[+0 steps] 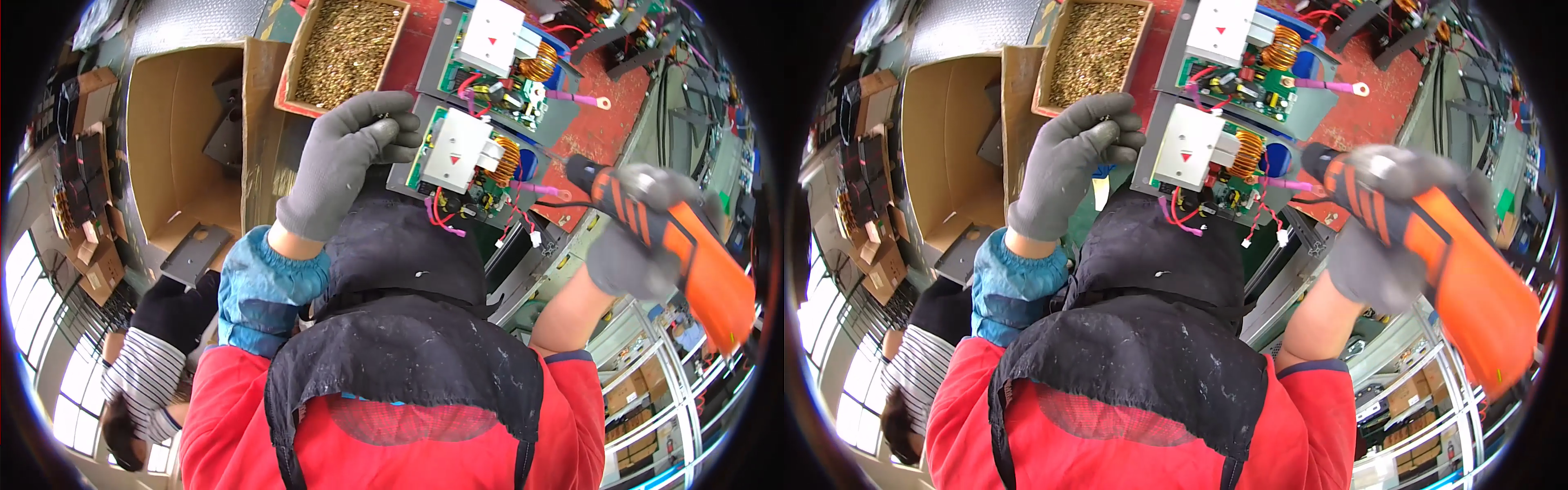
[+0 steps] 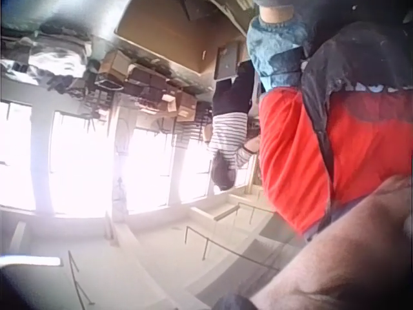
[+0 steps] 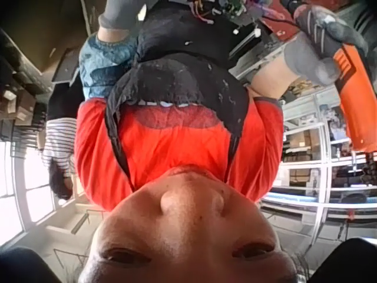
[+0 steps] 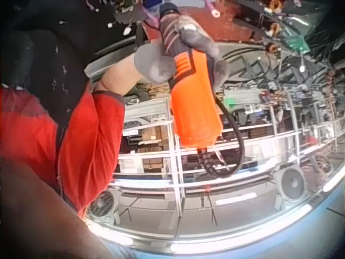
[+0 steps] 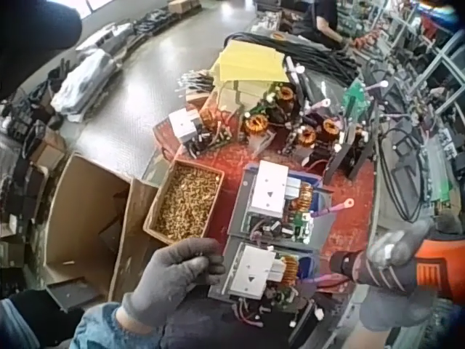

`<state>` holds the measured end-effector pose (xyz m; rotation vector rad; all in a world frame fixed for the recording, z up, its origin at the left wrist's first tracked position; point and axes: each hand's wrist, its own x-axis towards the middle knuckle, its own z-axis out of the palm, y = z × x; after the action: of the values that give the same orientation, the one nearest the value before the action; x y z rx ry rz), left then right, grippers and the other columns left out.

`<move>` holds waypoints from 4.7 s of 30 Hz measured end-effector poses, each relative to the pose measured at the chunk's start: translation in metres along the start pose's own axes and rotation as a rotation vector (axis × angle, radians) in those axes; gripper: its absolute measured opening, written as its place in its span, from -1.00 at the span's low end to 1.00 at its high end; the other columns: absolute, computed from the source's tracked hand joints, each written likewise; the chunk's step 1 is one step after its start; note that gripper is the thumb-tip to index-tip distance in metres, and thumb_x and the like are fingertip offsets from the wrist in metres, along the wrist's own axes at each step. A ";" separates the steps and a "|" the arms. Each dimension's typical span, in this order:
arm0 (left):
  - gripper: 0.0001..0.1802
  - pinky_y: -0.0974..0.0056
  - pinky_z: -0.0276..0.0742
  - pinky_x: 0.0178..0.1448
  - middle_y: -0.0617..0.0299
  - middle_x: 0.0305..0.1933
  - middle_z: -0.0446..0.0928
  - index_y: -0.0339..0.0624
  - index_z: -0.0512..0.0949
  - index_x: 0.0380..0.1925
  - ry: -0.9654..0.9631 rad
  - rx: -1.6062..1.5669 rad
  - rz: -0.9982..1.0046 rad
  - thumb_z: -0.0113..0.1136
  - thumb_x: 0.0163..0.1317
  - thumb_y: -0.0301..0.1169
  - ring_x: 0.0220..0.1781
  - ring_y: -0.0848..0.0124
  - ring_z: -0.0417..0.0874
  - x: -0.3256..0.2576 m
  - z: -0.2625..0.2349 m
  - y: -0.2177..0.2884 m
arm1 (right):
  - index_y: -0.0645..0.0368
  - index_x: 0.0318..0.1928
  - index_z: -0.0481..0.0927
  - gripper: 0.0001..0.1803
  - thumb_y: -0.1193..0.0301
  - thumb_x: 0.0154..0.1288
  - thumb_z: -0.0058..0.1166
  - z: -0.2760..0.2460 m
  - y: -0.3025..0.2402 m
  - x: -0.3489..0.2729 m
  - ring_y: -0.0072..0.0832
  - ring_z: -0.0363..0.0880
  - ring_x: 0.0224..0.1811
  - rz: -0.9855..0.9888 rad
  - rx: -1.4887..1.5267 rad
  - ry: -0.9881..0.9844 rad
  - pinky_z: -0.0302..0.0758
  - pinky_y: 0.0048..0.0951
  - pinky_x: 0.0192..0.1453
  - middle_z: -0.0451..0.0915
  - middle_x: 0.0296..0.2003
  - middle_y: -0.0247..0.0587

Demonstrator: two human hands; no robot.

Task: The person assembles electronic components by placing a circuit board, wiring harness, and thermal pads into a metal housing, then secures them with screws using an electric screwdriver.

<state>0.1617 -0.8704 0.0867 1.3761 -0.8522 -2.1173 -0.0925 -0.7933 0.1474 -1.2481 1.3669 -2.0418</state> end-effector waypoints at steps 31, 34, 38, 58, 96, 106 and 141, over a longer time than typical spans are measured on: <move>-0.58 0.43 0.30 -0.36 0.31 -0.48 0.40 -0.19 0.52 -0.25 -0.306 -0.739 -0.099 0.08 0.42 0.00 -0.44 0.49 0.37 0.011 -0.029 -0.055 | 0.03 0.20 0.36 -0.20 -0.22 0.13 0.23 0.097 -0.015 0.004 -0.44 0.56 -0.24 -0.043 0.261 -0.467 0.44 -0.38 -0.25 0.44 -0.27 -0.30; -0.54 0.43 0.25 -0.37 0.35 -0.49 0.36 -0.18 0.49 -0.34 -0.320 -0.817 -0.196 0.11 0.37 0.05 -0.46 0.51 0.33 0.010 -0.028 -0.054 | 0.01 0.18 0.35 -0.20 -0.23 0.11 0.24 0.097 -0.012 0.002 -0.43 0.57 -0.25 -0.026 0.318 -0.454 0.43 -0.38 -0.26 0.44 -0.28 -0.31; -0.51 0.45 0.26 -0.36 0.36 -0.48 0.38 -0.19 0.51 -0.33 -0.330 -0.801 -0.190 0.14 0.34 0.08 -0.45 0.52 0.35 0.013 -0.029 -0.060 | -0.02 0.18 0.35 -0.21 -0.23 0.10 0.25 0.096 -0.013 0.003 -0.43 0.57 -0.25 0.016 0.282 -0.488 0.44 -0.39 -0.27 0.44 -0.30 -0.33; -0.58 0.52 0.42 -0.38 0.28 -0.42 0.48 -0.29 0.52 -0.19 -0.224 -0.944 -0.288 0.10 0.42 -0.07 -0.44 0.56 0.48 0.017 -0.029 -0.061 | -0.01 0.25 0.36 -0.18 -0.21 0.13 0.26 0.113 -0.005 -0.009 -0.38 0.60 -0.24 -0.012 0.300 -0.557 0.51 -0.35 -0.33 0.50 -0.21 -0.28; -0.42 0.07 0.55 -0.40 0.18 -0.36 0.56 -0.04 0.61 -0.29 -0.006 1.344 0.235 0.33 -0.08 0.22 -0.33 0.18 0.69 -0.001 -0.026 -0.107 | 0.28 0.34 0.20 -0.26 0.25 0.29 0.25 0.115 0.059 -0.033 -0.37 0.63 -0.27 -0.060 -0.038 -0.370 0.57 -0.35 0.00 0.65 -0.28 -0.07; -0.45 0.06 0.57 -0.35 0.16 -0.34 0.59 -0.08 0.60 -0.29 -0.060 1.299 0.155 0.38 -0.07 0.14 -0.29 0.18 0.69 -0.002 -0.028 -0.100 | 0.25 0.35 0.19 -0.24 0.25 0.27 0.27 0.116 0.057 -0.036 -0.32 0.65 -0.36 -0.010 -0.004 -0.310 0.66 -0.28 -0.17 0.65 -0.25 0.01; -0.63 0.44 0.54 -0.33 0.25 -0.36 0.55 -0.30 0.51 -0.06 -0.255 -0.516 -0.207 0.09 0.44 -0.17 -0.36 0.46 0.59 0.004 -0.034 -0.040 | 0.14 -0.34 0.39 -0.35 -0.24 -0.03 0.12 0.072 -0.029 -0.001 -0.43 0.40 -0.30 0.178 0.497 -0.374 0.33 -0.36 -0.22 0.42 -0.38 -0.28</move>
<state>0.1895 -0.8539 0.0449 0.9700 -0.2154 -2.4754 -0.0280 -0.8183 0.1822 -1.1542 0.7138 -1.7606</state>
